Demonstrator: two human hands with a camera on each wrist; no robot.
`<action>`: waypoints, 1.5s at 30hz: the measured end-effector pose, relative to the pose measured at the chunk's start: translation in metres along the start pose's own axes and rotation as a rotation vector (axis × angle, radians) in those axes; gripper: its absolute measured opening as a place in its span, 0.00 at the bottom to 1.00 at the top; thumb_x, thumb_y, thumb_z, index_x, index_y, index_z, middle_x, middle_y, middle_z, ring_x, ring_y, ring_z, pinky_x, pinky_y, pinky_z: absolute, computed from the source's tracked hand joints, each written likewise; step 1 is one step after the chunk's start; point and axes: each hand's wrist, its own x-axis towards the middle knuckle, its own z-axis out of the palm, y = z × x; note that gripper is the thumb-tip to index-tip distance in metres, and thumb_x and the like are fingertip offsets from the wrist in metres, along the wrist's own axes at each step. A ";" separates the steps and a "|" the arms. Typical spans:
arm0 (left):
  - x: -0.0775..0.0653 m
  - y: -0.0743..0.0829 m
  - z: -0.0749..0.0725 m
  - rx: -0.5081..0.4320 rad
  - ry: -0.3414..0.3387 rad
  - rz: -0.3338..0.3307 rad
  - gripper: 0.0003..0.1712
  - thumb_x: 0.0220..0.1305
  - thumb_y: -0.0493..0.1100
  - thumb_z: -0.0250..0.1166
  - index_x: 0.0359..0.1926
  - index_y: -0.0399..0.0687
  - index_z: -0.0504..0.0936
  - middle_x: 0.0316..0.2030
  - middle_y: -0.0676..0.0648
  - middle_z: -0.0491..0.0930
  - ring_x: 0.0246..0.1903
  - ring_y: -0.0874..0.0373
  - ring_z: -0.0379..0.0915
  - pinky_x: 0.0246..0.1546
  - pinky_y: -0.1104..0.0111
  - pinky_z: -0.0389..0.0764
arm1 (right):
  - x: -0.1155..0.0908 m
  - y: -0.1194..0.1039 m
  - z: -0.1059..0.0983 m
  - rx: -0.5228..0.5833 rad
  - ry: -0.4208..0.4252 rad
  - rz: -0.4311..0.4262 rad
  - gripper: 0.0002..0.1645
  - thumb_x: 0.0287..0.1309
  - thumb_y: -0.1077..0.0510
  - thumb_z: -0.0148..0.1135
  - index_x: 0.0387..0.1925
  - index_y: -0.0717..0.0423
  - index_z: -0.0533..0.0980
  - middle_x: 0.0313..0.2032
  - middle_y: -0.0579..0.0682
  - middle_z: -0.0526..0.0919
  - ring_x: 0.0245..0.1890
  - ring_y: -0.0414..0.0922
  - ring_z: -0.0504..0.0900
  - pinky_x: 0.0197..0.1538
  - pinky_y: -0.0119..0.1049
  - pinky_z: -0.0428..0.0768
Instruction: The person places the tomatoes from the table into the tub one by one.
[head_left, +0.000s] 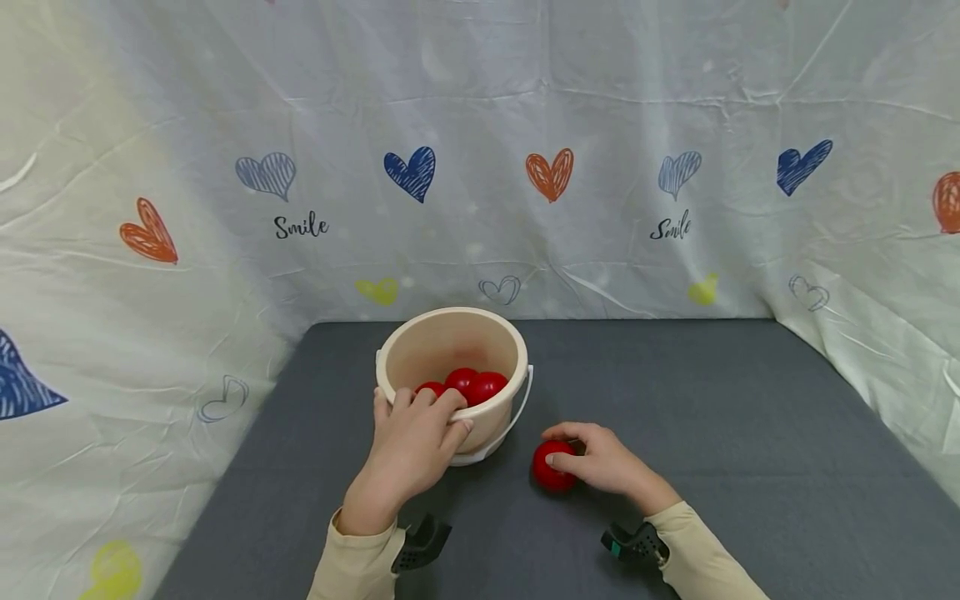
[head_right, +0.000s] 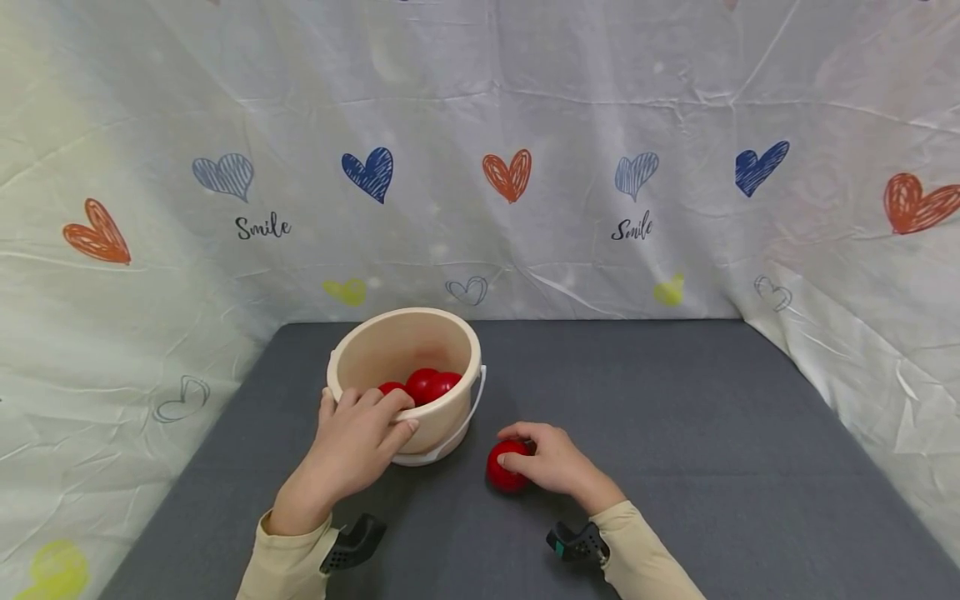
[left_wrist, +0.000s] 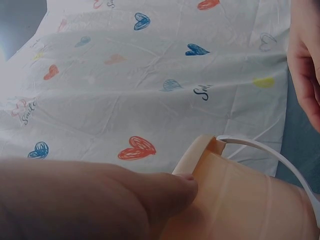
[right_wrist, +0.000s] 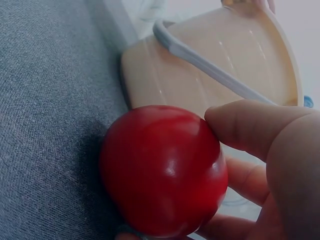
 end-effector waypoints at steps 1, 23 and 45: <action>0.000 0.000 0.000 0.001 0.001 0.000 0.12 0.66 0.47 0.68 0.49 0.51 0.81 0.44 0.42 0.82 0.51 0.40 0.69 0.67 0.24 0.48 | 0.000 0.000 0.000 0.002 0.003 0.001 0.22 0.64 0.55 0.62 0.57 0.59 0.80 0.52 0.56 0.86 0.43 0.44 0.82 0.44 0.32 0.81; -0.001 0.002 0.000 0.001 -0.004 -0.003 0.12 0.66 0.47 0.68 0.48 0.52 0.81 0.44 0.43 0.82 0.51 0.40 0.69 0.67 0.24 0.48 | -0.001 0.005 -0.015 0.037 0.087 0.026 0.19 0.63 0.56 0.65 0.54 0.58 0.82 0.49 0.57 0.86 0.39 0.45 0.82 0.38 0.34 0.83; 0.004 -0.001 0.001 0.003 -0.012 0.005 0.12 0.66 0.48 0.68 0.48 0.51 0.81 0.44 0.42 0.81 0.51 0.39 0.69 0.66 0.24 0.49 | 0.022 -0.076 -0.100 0.024 0.327 -0.059 0.21 0.65 0.56 0.63 0.58 0.55 0.80 0.57 0.58 0.83 0.53 0.56 0.82 0.50 0.46 0.86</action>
